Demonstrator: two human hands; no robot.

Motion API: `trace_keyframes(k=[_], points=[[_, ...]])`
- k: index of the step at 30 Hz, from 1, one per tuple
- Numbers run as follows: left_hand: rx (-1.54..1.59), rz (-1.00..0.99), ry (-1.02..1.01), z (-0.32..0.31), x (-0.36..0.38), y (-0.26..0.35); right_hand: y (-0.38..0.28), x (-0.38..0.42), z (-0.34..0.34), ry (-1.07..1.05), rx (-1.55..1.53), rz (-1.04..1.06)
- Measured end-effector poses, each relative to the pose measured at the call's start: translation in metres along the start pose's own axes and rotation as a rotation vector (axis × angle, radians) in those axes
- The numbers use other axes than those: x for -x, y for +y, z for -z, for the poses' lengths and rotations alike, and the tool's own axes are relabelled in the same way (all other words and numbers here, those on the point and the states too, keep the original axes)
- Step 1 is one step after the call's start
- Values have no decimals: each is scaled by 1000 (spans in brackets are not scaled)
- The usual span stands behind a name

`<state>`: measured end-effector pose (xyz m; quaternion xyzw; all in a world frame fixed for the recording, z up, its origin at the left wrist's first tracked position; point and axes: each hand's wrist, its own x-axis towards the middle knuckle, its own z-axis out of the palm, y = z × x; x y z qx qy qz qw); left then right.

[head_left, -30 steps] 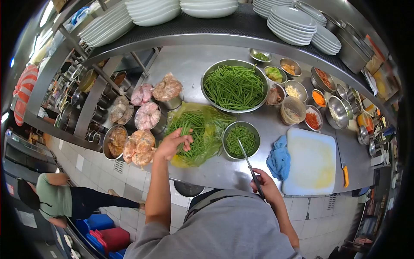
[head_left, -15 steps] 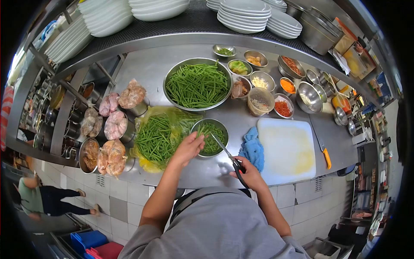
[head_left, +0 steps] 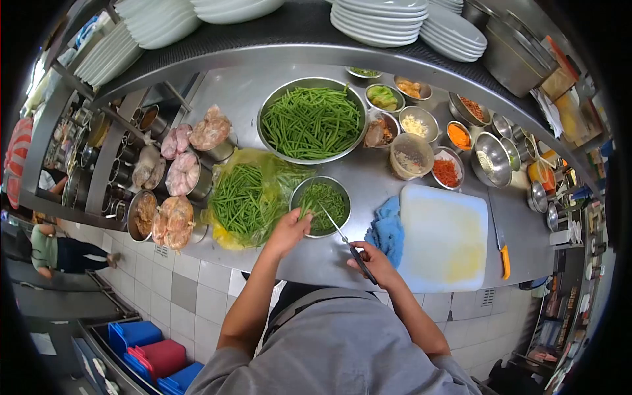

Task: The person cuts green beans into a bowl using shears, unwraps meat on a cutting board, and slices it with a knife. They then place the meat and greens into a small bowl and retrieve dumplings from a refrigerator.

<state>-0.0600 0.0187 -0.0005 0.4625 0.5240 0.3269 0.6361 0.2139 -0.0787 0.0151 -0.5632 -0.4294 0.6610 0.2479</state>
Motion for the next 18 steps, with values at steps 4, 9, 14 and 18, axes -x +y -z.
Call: trace_keyframes(k=[4, 9, 14, 18], points=[[-69, -2, -34, 21, -4, -3, -2, -2, -9, -19, -82, -58], [35, 139, -132, 40, -16, 12, 8, -4, -17, 24, 96, 86], [46, 218, -302, 43, -20, 14, 3, 4, -34, 19, -2, 40], [117, 245, -437, 46, -25, 22, 6, 4, -41, -17, -139, 4]])
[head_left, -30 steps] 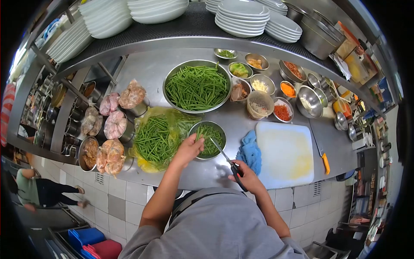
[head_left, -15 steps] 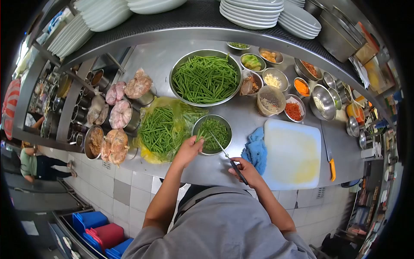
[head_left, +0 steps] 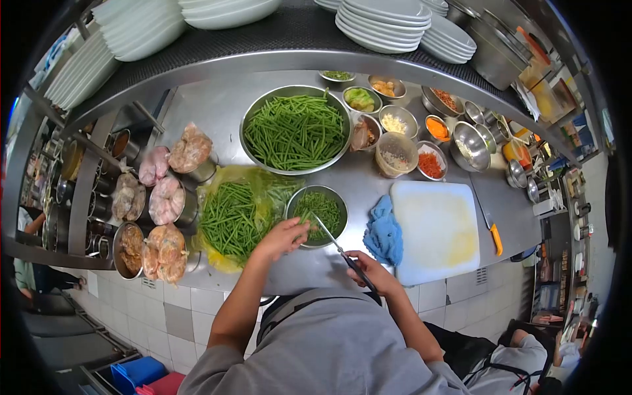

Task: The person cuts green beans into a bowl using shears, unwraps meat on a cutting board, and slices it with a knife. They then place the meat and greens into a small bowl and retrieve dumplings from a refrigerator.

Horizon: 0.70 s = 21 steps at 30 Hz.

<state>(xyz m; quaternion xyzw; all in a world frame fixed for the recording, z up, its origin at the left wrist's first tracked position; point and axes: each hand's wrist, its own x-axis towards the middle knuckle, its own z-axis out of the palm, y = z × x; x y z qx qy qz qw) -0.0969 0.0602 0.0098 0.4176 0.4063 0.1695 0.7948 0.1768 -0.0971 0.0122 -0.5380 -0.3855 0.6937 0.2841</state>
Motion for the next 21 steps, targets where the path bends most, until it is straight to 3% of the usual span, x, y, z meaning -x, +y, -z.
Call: trace_keyframes(k=[4, 10, 15, 21], points=[[4, 27, -5, 0, -9, 10, 1, 4, -3, -82, -304, -33], [57, 23, -42, -1, -17, 6, -1, 6, -3, -132, -326, 25], [12, -24, -129, -1, -19, 4, 5, 7, 0, -43, -147, 5], [-34, 15, -94, 2, -14, 5, 6, 12, 8, 59, 72, -18]])
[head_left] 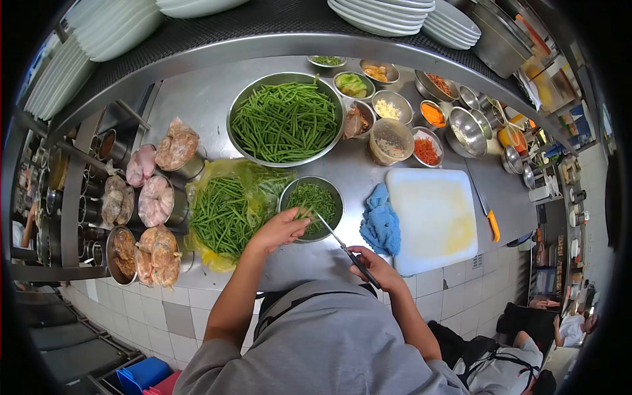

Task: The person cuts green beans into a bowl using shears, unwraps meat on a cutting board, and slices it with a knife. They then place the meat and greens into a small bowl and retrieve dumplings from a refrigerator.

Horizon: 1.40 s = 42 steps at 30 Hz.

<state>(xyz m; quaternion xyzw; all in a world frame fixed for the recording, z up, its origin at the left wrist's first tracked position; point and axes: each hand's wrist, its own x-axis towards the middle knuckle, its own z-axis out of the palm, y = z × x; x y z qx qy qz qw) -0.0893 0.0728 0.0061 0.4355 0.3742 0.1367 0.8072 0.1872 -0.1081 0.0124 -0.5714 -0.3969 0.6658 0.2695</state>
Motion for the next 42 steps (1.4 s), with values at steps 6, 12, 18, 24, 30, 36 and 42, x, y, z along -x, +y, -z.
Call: trace_keyframes(k=[6, 12, 18, 24, 30, 36, 42], points=[[-77, 32, -38, 7, -3, -7, 1, -2, 2, 63, 136, 91], [-143, 22, -172, 7, -5, -3, 3, -6, 4, 71, 155, 112], [-234, 66, -222, -2, -4, 1, -1, -5, 4, 58, 144, 130], [-271, 31, -259, -4, -9, -3, -3, -9, 0, 101, 143, 104], [-217, 107, -250, 6, -12, -7, 3, -17, 4, 125, 194, 36], [-81, 36, -134, 9, -6, -4, -4, -15, 2, 154, 107, -84], [472, -218, -2, 6, -9, 6, 6, -11, -3, 140, -24, -10]])
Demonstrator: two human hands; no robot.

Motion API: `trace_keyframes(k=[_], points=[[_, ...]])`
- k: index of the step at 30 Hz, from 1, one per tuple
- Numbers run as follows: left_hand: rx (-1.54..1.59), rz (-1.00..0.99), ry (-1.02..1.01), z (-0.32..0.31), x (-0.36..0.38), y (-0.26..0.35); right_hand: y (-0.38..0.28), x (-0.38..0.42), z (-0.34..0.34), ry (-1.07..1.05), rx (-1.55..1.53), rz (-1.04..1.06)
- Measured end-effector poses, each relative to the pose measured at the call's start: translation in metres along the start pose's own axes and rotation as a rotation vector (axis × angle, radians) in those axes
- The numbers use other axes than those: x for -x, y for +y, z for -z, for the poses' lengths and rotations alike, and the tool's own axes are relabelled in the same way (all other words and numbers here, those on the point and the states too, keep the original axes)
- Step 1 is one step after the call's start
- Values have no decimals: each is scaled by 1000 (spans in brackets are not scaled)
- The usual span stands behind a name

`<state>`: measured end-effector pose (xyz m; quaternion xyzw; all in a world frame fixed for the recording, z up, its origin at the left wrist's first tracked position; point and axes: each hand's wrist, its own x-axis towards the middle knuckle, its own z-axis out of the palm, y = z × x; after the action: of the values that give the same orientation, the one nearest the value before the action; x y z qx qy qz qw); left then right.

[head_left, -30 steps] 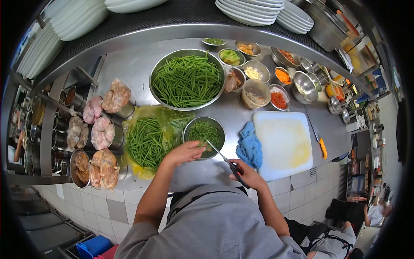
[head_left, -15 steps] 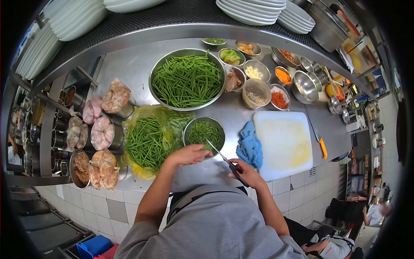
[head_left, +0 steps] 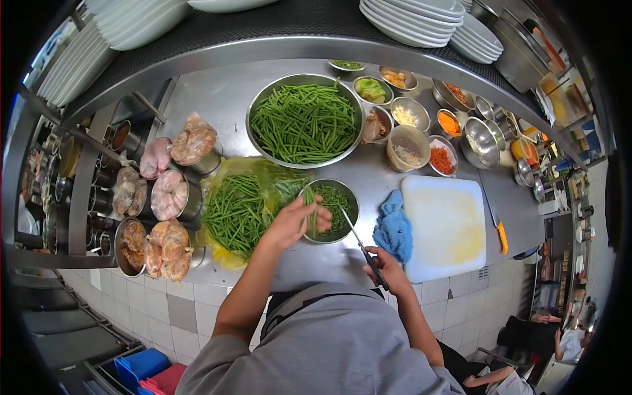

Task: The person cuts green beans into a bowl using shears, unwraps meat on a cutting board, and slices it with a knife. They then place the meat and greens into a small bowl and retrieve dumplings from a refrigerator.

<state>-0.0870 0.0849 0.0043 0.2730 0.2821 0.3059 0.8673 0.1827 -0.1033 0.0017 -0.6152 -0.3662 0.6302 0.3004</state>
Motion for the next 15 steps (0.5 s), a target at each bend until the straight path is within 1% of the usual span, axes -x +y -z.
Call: trace_keyframes(k=[1, 2, 3, 4, 6, 7, 9, 12, 14, 15], points=[[2, -3, 4, -1, -3, 1, 2, 1, -1, -18, -53, 40], [155, -94, 46, -3, -7, 1, 6, 2, -5, -19, -52, 39], [309, -184, 84, -3, -11, -1, 9, 1, -13, -11, -109, 133], [310, -183, 80, -4, -15, -5, 10, 0, -18, -1, -166, 228], [437, -360, 182, -9, -22, -11, 9, -3, -23, -10, -130, 244], [437, -356, 178, -12, -24, -14, 8, -4, -25, -24, -97, 258], [479, -403, 265, -18, -25, -19, 4, -5, -26, -15, -61, 251], [458, -377, 292, -25, -25, -23, -3, -8, -25, -3, 17, 234], [451, -369, 300, -28, -24, -27, -4, -12, -26, 27, 115, 278], [443, -364, 312, -28, -24, -28, -4, -15, -27, 29, 115, 278]])
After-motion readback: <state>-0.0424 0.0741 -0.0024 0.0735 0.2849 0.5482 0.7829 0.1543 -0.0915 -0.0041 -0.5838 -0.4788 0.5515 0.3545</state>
